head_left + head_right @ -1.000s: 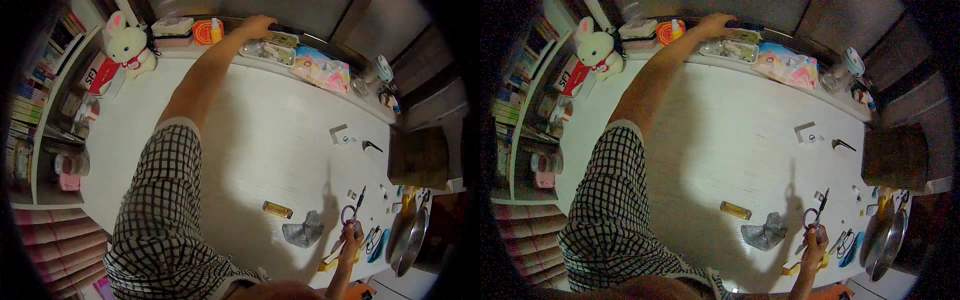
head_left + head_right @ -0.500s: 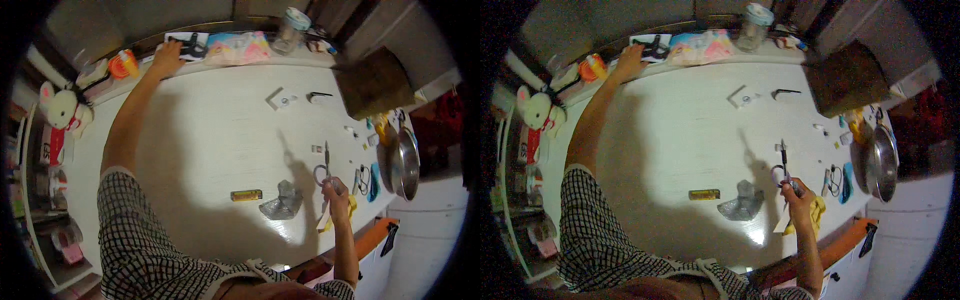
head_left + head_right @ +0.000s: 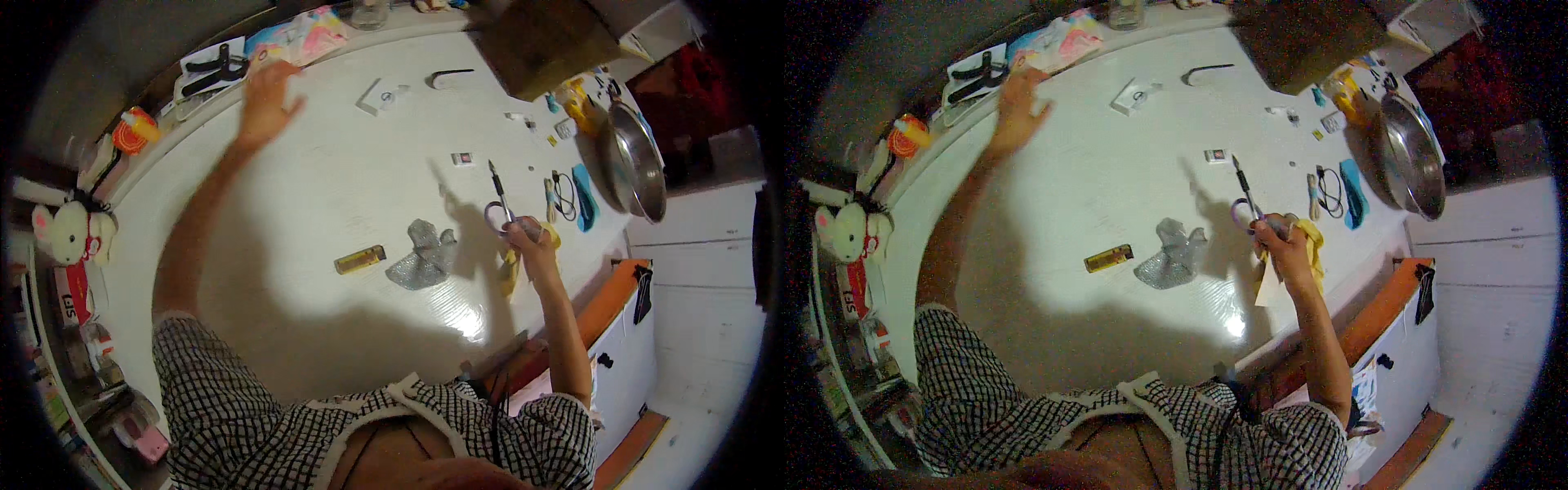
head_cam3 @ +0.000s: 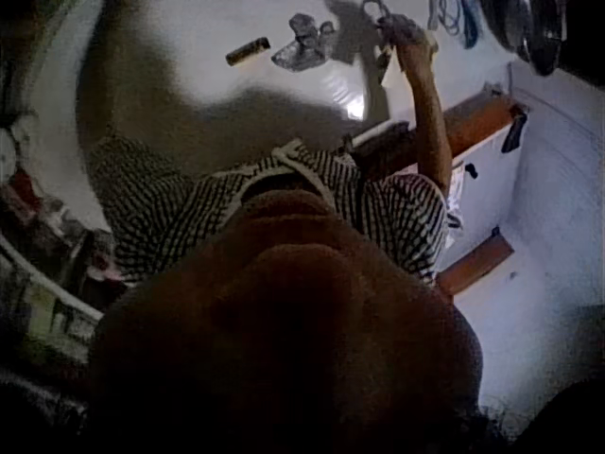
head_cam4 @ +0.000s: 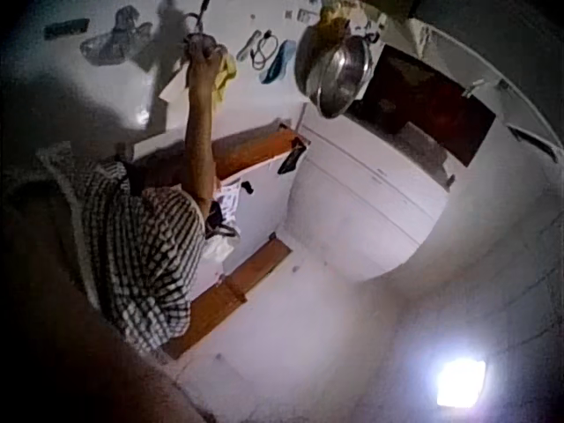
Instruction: The person cleans a desk by wiping the surface with a cloth, organizing various items like books, a stuffed animal, and office supplies, and handling several small tools including scissors and a marker.
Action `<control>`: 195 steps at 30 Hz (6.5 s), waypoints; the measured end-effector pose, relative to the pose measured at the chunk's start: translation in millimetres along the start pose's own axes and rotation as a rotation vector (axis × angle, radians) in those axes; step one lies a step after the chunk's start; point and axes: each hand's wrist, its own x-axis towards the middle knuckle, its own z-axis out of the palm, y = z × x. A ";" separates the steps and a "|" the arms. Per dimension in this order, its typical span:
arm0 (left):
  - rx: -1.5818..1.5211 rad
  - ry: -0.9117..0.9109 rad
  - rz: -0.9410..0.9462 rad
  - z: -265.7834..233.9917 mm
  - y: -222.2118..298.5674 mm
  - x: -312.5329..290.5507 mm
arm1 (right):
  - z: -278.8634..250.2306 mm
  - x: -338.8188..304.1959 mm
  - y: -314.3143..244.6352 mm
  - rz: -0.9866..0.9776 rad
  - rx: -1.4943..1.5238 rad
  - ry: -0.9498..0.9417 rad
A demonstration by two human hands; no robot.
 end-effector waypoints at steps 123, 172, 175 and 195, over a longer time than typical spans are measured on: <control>-1.776 -0.306 -0.848 -56.7 242.0 -55.2 | -22.3 -9.6 -14.6 0.119 0.300 -0.120; -0.787 0.088 -1.299 -64.1 339.0 -186.2 | -74.2 47.9 -1.2 0.175 0.378 -0.355; -0.395 0.145 -1.034 -66.9 333.9 -240.9 | -67.6 58.6 8.4 0.365 0.947 -0.957; 0.539 0.428 -1.602 -309.6 154.2 -563.3 | -64.6 2.7 22.4 0.139 0.394 -0.584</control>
